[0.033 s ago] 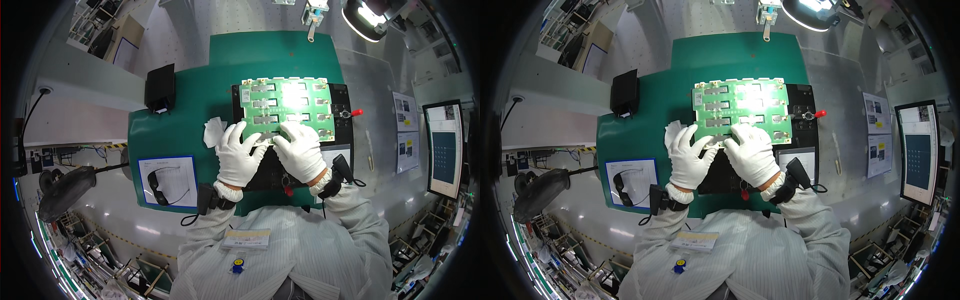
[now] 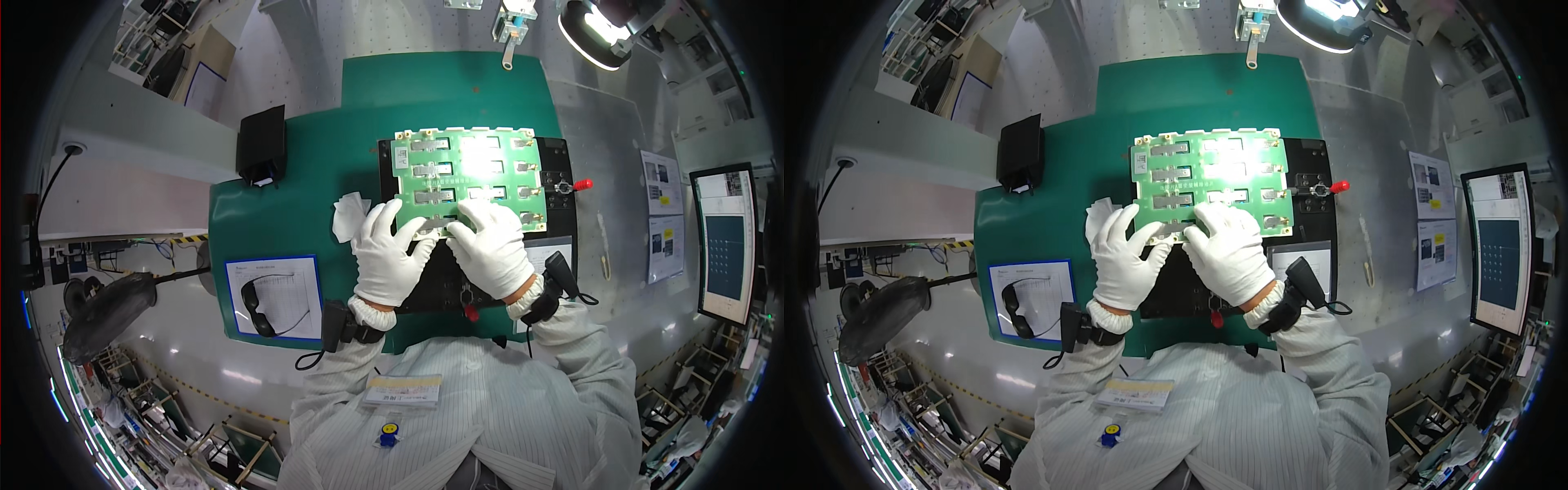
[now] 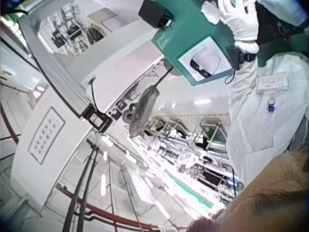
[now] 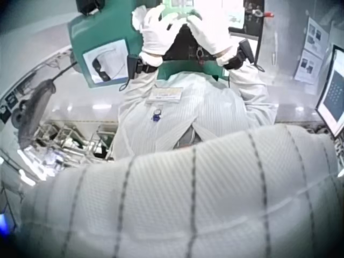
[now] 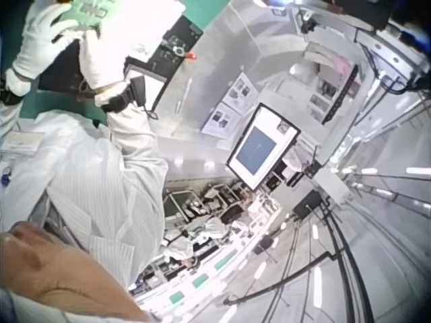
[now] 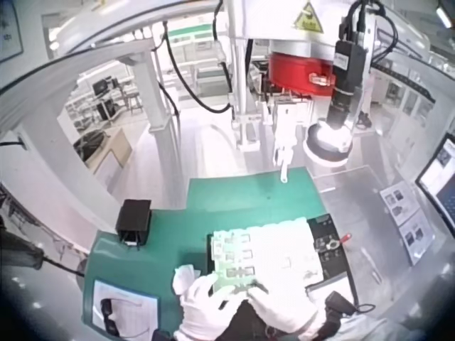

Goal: Inspecting and probing a circuit board assembly for a battery pack on a factory line.

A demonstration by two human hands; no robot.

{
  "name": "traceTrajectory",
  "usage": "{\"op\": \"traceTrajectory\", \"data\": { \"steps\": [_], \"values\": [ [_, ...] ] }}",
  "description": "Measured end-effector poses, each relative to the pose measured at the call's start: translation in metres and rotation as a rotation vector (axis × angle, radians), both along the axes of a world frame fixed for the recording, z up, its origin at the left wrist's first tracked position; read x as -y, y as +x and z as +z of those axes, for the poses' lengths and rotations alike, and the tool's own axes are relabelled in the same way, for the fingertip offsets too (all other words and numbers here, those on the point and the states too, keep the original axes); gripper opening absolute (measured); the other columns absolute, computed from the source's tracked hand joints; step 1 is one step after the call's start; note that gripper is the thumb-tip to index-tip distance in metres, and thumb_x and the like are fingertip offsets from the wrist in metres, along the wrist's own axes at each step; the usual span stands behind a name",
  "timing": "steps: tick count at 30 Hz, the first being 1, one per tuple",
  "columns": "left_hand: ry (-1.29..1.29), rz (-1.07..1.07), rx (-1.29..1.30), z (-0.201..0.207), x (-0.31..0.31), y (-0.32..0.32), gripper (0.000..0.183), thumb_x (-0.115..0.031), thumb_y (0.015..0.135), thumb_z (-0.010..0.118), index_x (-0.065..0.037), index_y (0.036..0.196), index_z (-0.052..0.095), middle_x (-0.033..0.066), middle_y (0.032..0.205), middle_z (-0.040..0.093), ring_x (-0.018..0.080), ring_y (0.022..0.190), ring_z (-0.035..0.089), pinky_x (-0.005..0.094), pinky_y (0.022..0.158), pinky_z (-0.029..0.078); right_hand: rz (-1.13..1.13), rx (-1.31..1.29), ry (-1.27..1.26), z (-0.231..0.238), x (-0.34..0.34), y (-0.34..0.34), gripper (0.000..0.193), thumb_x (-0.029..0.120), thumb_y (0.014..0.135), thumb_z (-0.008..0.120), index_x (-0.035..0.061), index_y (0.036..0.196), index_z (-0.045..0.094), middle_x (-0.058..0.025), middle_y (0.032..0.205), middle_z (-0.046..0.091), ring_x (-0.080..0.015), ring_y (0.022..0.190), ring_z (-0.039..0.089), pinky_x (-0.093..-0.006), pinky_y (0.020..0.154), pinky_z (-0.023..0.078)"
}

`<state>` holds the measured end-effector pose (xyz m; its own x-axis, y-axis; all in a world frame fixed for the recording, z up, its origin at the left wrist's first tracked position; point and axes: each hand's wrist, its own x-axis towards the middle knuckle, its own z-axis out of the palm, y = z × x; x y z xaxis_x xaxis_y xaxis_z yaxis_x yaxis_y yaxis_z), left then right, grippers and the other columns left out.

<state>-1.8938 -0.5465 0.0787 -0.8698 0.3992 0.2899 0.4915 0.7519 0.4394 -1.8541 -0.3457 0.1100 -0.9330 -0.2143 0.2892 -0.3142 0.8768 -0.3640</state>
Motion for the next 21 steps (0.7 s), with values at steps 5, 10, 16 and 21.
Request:
{"op": "traceTrajectory", "data": {
  "steps": [5, 10, 16, 21],
  "values": [
    [0.026, -0.011, -0.065, 0.008, 0.001, -0.024, 0.036, -0.036, 0.083, 0.079, -0.011, 0.109, 0.076, 0.0139, 0.131, 0.059, 0.0333, 0.125, 0.052, 0.0482, 0.103, 0.044, 0.007, -0.023, -0.064, 0.007, -0.022, -0.028, 0.023, 0.010, 0.076, 0.075, 0.0070, 0.097, 0.065, -0.0119, 0.098, 0.065, -0.0336, 0.086, 0.064, -0.0451, 0.078, 0.051],
    [0.033, 0.018, -0.076, 0.009, -0.017, -0.068, 0.032, -0.035, 0.088, 0.073, -0.013, 0.112, 0.077, 0.0142, 0.132, 0.061, 0.0337, 0.124, 0.055, 0.0494, 0.104, 0.044, -0.098, -0.070, 0.049, -0.005, -0.030, -0.085, 0.013, 0.011, 0.086, 0.069, 0.0096, 0.099, 0.068, -0.0111, 0.090, 0.064, -0.0331, 0.084, 0.063, -0.0433, 0.074, 0.051],
    [-0.021, 0.020, -0.061, -0.002, -0.037, -0.097, 0.031, -0.036, 0.092, 0.068, -0.018, 0.116, 0.075, 0.0105, 0.139, 0.055, 0.0324, 0.132, 0.047, 0.0543, 0.108, 0.037, -0.097, 0.027, 0.137, -0.017, -0.029, -0.124, 0.013, 0.016, 0.091, 0.063, 0.0123, 0.098, 0.073, -0.0105, 0.086, 0.060, -0.0309, 0.086, 0.061, -0.0429, 0.075, 0.051],
    [-0.066, 0.006, -0.078, -0.009, -0.042, -0.104, 0.026, -0.034, 0.090, 0.069, -0.019, 0.110, 0.075, 0.0085, 0.137, 0.055, 0.0304, 0.133, 0.045, 0.0552, 0.107, 0.037, -0.106, 0.034, 0.174, -0.024, -0.028, -0.130, 0.012, 0.015, 0.092, 0.059, 0.0109, 0.094, 0.071, -0.0111, 0.087, 0.061, -0.0301, 0.083, 0.062, -0.0433, 0.072, 0.052]
  ]
}}
